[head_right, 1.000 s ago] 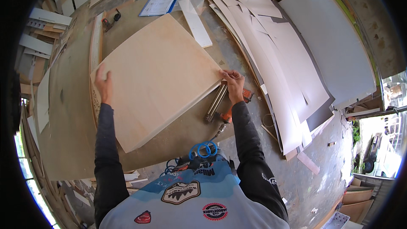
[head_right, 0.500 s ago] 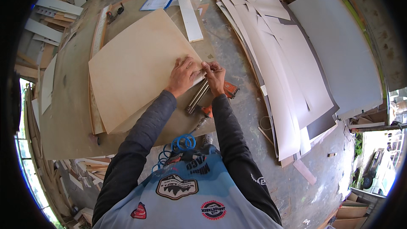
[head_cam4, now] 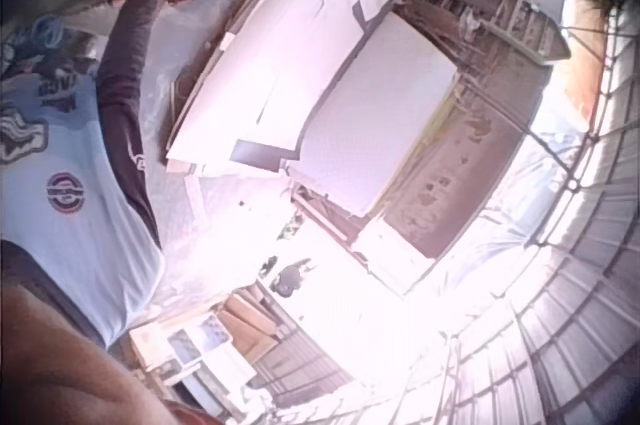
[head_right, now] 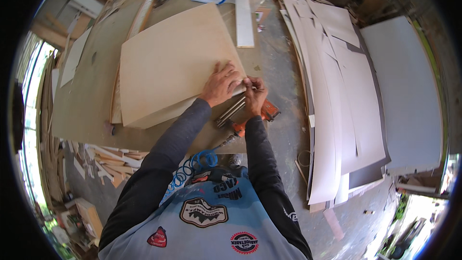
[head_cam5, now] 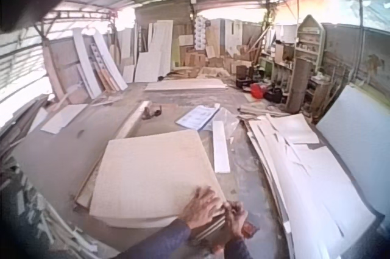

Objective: The person wipes a wooden board with a cloth, places it onto a wooden frame, and secures the board to the frame using a pneumatic nail gun by firing nails into the corners and along the edges.

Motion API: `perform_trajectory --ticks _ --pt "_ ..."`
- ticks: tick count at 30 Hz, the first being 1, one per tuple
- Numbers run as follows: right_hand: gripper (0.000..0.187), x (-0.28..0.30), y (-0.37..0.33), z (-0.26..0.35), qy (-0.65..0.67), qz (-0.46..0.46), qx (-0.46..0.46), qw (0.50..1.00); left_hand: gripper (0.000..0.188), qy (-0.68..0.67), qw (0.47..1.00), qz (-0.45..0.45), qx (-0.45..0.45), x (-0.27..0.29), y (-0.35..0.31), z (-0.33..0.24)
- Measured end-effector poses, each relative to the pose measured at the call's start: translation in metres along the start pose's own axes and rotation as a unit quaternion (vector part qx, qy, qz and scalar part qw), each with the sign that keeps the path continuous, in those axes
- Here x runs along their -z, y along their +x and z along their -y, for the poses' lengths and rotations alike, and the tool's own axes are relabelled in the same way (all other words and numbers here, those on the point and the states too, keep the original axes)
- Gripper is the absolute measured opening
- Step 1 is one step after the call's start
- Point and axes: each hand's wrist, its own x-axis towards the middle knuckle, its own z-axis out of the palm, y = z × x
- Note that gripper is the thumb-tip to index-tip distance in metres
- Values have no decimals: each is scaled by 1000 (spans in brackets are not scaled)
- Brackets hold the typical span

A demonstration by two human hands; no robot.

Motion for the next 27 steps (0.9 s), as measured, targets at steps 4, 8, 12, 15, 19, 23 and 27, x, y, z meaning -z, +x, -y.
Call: perform_trajectory --ticks 4,8,12,15,19,23,27 --pt "20 26 2 3 -143 2 -15 990 25 38 999 22 -13 -1 3 -9" --pt "31 33 -70 38 -218 -52 58 973 26 22 999 30 13 -1 -5 -2" --pt "52 89 -133 23 -320 -80 -178 927 25 15 999 32 27 -3 -4 -6" --pt "67 83 -142 25 -357 26 -262 896 23 1 999 15 35 -7 -5 -5" --pt "81 59 -134 -3 -510 -3 -226 830 21 -23 998 26 44 -3 -3 -5" --pt "68 45 -135 11 -515 -68 -241 820 20 -75 996 21 43 -7 7 -7" --pt "40 58 -129 -6 -273 -103 -268 918 22 -98 994 -14 54 -1 1 1"
